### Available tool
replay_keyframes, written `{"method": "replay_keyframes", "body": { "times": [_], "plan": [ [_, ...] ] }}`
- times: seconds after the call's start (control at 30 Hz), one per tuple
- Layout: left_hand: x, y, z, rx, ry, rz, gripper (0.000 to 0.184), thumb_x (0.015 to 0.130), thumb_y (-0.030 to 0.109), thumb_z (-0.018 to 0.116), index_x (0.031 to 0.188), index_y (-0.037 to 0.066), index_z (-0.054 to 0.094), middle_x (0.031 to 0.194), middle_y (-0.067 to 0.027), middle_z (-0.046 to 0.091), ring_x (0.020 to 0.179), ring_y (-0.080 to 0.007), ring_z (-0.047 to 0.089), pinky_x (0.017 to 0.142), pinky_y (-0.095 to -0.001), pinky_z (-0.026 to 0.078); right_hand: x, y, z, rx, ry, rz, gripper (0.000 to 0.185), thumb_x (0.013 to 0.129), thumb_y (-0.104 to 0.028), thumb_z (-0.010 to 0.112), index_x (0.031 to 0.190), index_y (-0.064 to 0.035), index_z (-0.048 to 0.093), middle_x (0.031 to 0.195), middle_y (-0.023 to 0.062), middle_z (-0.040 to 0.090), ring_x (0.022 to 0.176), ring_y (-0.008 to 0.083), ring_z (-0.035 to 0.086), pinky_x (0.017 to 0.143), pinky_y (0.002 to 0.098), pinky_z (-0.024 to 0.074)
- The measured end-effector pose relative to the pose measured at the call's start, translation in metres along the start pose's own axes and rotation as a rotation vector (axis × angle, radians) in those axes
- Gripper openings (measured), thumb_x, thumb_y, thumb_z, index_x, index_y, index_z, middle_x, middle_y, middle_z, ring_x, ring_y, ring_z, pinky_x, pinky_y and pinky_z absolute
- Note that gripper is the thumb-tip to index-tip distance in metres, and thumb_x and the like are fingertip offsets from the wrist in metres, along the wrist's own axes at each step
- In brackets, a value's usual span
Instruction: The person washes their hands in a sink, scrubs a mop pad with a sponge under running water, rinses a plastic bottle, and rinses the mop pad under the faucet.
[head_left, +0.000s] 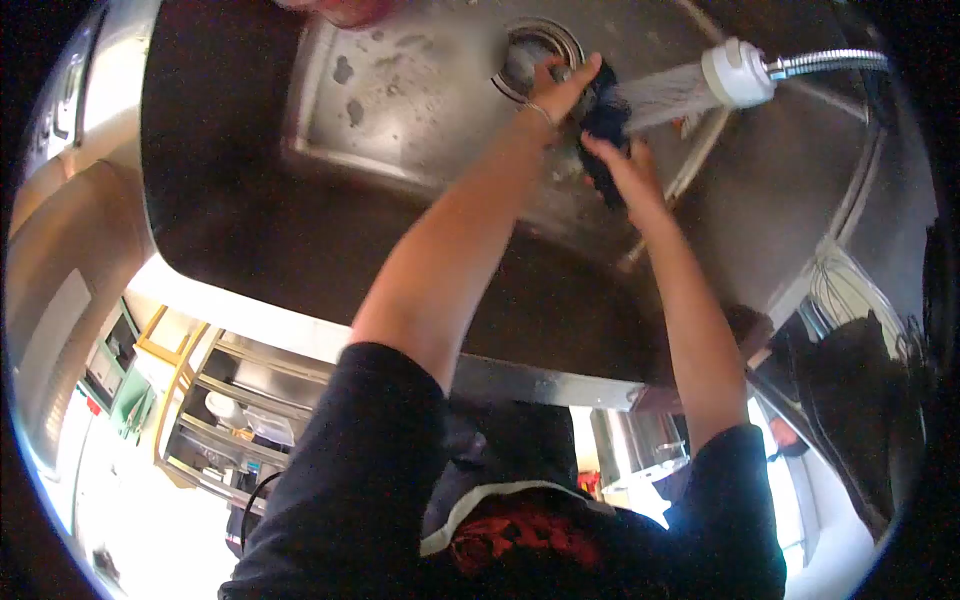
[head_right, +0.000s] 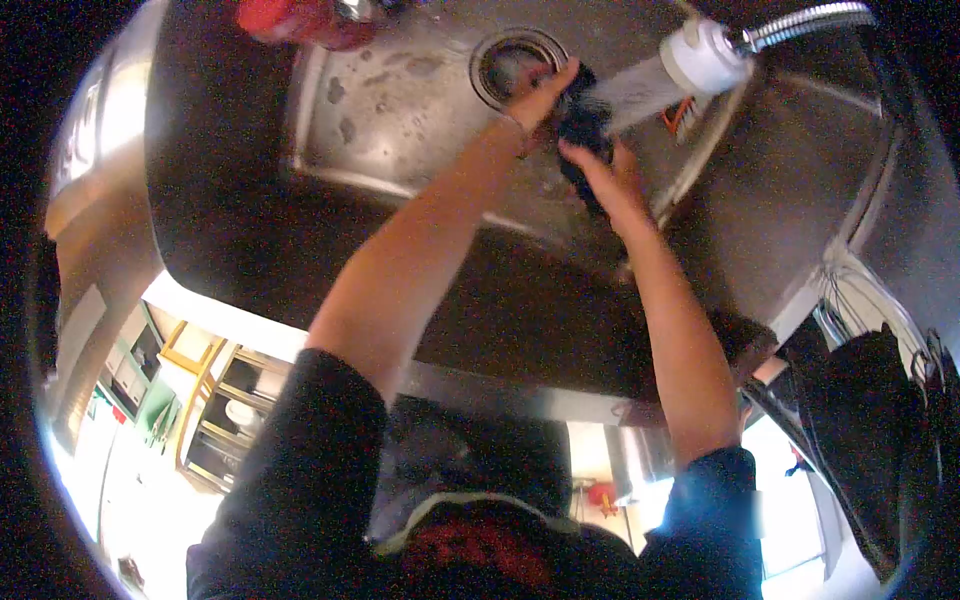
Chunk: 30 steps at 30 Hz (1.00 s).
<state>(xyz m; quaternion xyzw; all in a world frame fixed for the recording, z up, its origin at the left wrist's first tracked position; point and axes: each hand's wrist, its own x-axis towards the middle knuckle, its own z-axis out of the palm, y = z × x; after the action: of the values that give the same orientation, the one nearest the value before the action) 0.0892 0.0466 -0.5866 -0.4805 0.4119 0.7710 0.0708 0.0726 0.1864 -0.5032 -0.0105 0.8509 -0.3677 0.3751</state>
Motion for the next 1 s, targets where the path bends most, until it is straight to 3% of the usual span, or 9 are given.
{"method": "replay_keyframes", "body": {
  "times": [0.03,0.17,0.4,0.5,0.57,0.67,0.77,0.93,1.0],
  "plan": [
    [-0.008,0.003,0.0,-0.133,-0.053,-0.095,0.077,0.075,0.059,0.077,0.127,0.01,0.051,0.125,-0.0203,0.059,0.117,-0.0294,0.057,0.099,-0.0473,0.045,-0.008,-0.018,-0.007,0.321,-0.097,0.346,0.056,0.076,-0.037,0.076,0.115,-0.0012,0.06,0.096,0.0108,0.069,0.079,0.0266,0.068,0.071,0.0375,0.0548],
    [-0.023,0.014,-0.007,-0.315,-0.404,-0.109,0.076,0.082,0.055,0.072,0.139,0.011,0.046,0.131,-0.0143,0.058,0.12,-0.028,0.057,0.105,-0.0477,0.043,-0.014,-0.023,-0.021,0.634,-0.205,0.345,0.045,0.081,-0.037,0.069,0.111,-0.0041,0.062,0.095,0.0089,0.068,0.078,0.022,0.067,0.066,0.037,0.0558],
    [-0.029,0.043,-0.002,-0.461,-0.644,-0.139,0.057,0.084,0.052,0.068,0.118,0.007,0.064,0.108,-0.0098,0.069,0.095,-0.0242,0.068,0.088,-0.039,0.055,-0.014,0.031,-0.05,1.461,-0.638,0.089,0.073,0.089,-0.058,0.053,0.138,-0.0045,0.047,0.133,0.0164,0.057,0.123,0.0362,0.054,0.105,0.0536,0.0424],
    [-0.047,0.071,0.003,-0.34,-0.678,-0.125,0.051,0.083,0.047,0.07,0.115,0.008,0.066,0.103,-0.0082,0.071,0.09,-0.0222,0.069,0.085,-0.0364,0.055,-0.029,-0.02,-0.056,1.247,-0.246,0.311,0.084,0.086,-0.072,0.049,0.138,-0.0061,0.048,0.134,0.0143,0.056,0.126,0.0343,0.051,0.11,0.0529,0.037],
    [-0.048,0.076,0.012,-0.072,-0.676,0.025,0.048,0.083,0.045,0.07,0.115,0.009,0.067,0.101,-0.0078,0.071,0.09,-0.0224,0.069,0.083,-0.0353,0.055,-0.007,-0.005,-0.055,1.201,-0.398,0.265,0.084,0.084,-0.071,0.058,0.137,-0.0065,0.049,0.134,0.0117,0.057,0.125,0.0316,0.052,0.108,0.0492,0.0404],
    [-0.04,0.081,0.019,-0.03,-0.645,0.175,0.059,0.079,0.04,0.075,0.123,0.006,0.057,0.104,-0.0098,0.069,0.093,-0.0245,0.068,0.084,-0.0354,0.055,-0.001,-0.013,-0.053,0.767,-0.404,0.244,0.068,0.079,-0.033,0.082,0.134,-0.0068,0.052,0.128,0.0081,0.061,0.116,0.0246,0.059,0.102,0.0427,0.0471],
    [-0.028,0.092,0.031,-0.015,-0.614,0.263,0.07,0.081,0.035,0.073,0.136,0.002,0.044,0.113,-0.0167,0.066,0.103,-0.0308,0.065,0.087,-0.0377,0.053,-0.008,-0.026,-0.028,0.543,-0.514,-0.074,0.058,0.08,-0.027,0.081,0.129,-0.0062,0.056,0.121,0.0072,0.065,0.111,0.021,0.062,0.095,0.0401,0.0493],
    [-0.036,0.087,0.042,0.356,-0.368,0.362,0.091,0.088,0.035,0.065,0.152,-0.003,0.013,0.128,-0.023,0.059,0.114,-0.0354,0.061,0.096,-0.0384,0.049,-0.011,-0.04,0.013,0.377,-0.142,0.088,0.048,0.076,-0.023,0.082,0.117,-0.0066,0.062,0.111,0.0065,0.069,0.102,0.0189,0.065,0.083,0.0373,0.0521],
    [0.02,0.035,0.041,0.753,0.03,1.126,0.092,0.092,0.043,0.061,0.155,0.004,0.007,0.14,-0.02,0.051,0.125,-0.035,0.054,0.106,-0.0385,0.042,0.0,-0.03,0.027,0.259,-0.028,0.07,0.047,0.074,-0.023,0.082,0.114,-0.0068,0.063,0.109,0.0068,0.07,0.098,0.0194,0.066,0.08,0.0364,0.053]
  ]
}}
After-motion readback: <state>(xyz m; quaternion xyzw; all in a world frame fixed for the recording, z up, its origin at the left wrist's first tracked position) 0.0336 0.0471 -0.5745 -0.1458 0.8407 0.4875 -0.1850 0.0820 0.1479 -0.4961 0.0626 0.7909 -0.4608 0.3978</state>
